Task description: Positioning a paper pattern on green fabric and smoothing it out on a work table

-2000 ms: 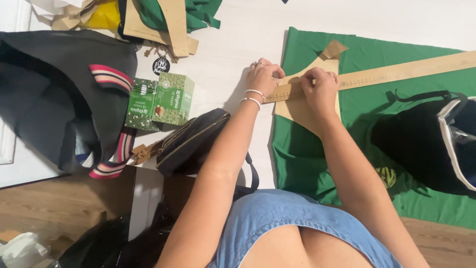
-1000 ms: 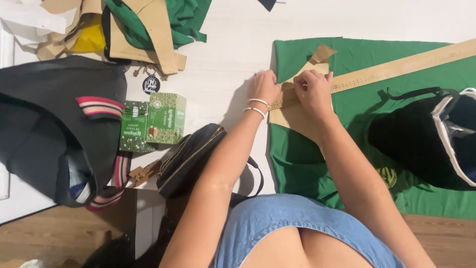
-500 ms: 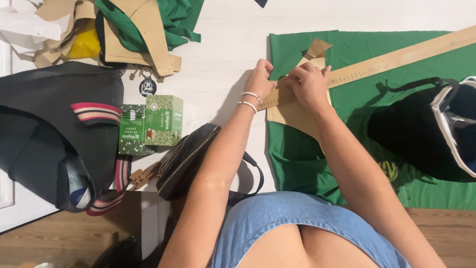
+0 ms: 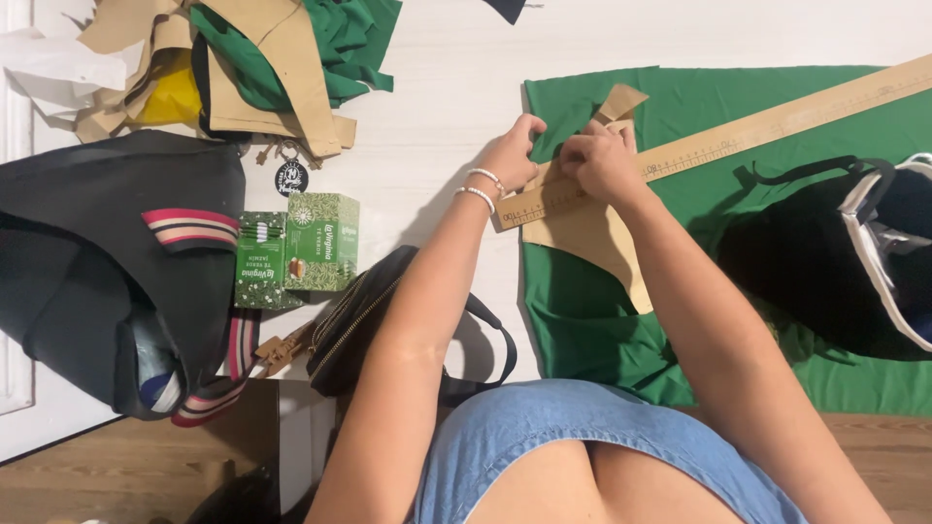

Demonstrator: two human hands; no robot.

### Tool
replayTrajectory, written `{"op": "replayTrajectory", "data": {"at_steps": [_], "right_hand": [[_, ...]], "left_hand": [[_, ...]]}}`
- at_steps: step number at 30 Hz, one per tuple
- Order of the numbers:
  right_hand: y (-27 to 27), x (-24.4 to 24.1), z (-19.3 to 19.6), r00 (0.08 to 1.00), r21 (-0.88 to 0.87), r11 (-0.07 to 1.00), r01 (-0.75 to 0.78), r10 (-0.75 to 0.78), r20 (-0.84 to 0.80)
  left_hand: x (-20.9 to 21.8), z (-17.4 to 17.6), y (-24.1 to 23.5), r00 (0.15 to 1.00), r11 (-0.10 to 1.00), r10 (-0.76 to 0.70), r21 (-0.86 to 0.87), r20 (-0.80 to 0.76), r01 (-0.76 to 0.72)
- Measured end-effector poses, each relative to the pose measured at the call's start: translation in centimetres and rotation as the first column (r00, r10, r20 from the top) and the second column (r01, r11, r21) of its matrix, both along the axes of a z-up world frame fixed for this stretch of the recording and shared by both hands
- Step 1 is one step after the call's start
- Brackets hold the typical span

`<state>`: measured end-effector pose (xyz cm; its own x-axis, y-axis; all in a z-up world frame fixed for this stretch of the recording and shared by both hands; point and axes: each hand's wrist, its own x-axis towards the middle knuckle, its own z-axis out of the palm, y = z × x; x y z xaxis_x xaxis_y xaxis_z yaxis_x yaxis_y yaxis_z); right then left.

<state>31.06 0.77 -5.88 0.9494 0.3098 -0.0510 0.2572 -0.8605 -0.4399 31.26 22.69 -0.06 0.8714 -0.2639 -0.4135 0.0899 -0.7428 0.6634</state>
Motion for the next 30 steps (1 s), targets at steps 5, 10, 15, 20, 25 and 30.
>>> {"op": "replayTrajectory", "data": {"at_steps": [5,10,15,20,25,30], "right_hand": [[0.1,0.1,0.8,0.999,0.004,1.0,0.02,-0.02,-0.042],[0.3,0.0,0.7,0.999,-0.014,0.999,0.034,-0.035,-0.039],[0.2,0.4,1.0,0.989,0.073,0.996,0.057,-0.047,-0.14],[-2.1,-1.3,5.1,0.994,0.23,0.967,-0.108,0.111,-0.001],[-5.6,-3.4,7.6,0.955,0.024,0.958,-0.285,0.282,0.095],[-6.8,-2.5,4.8,0.856,-0.394,0.822,-0.412,0.497,0.142]], "left_hand": [[0.6,-1.2,0.1,0.999,0.994,-0.035,-0.104,0.02,0.037],[0.7,-2.3,0.0,0.999,0.993,-0.033,-0.116,0.039,0.037],[0.6,-2.8,0.2,0.998,0.994,-0.009,-0.104,0.06,0.015],[-0.7,-0.3,1.3,0.991,0.997,0.069,0.019,0.115,-0.072],[-5.6,7.3,0.5,0.951,0.971,0.24,-0.046,0.197,-0.236],[-13.6,5.2,-4.3,0.941,0.97,-0.245,0.068,0.235,0.235]]}}
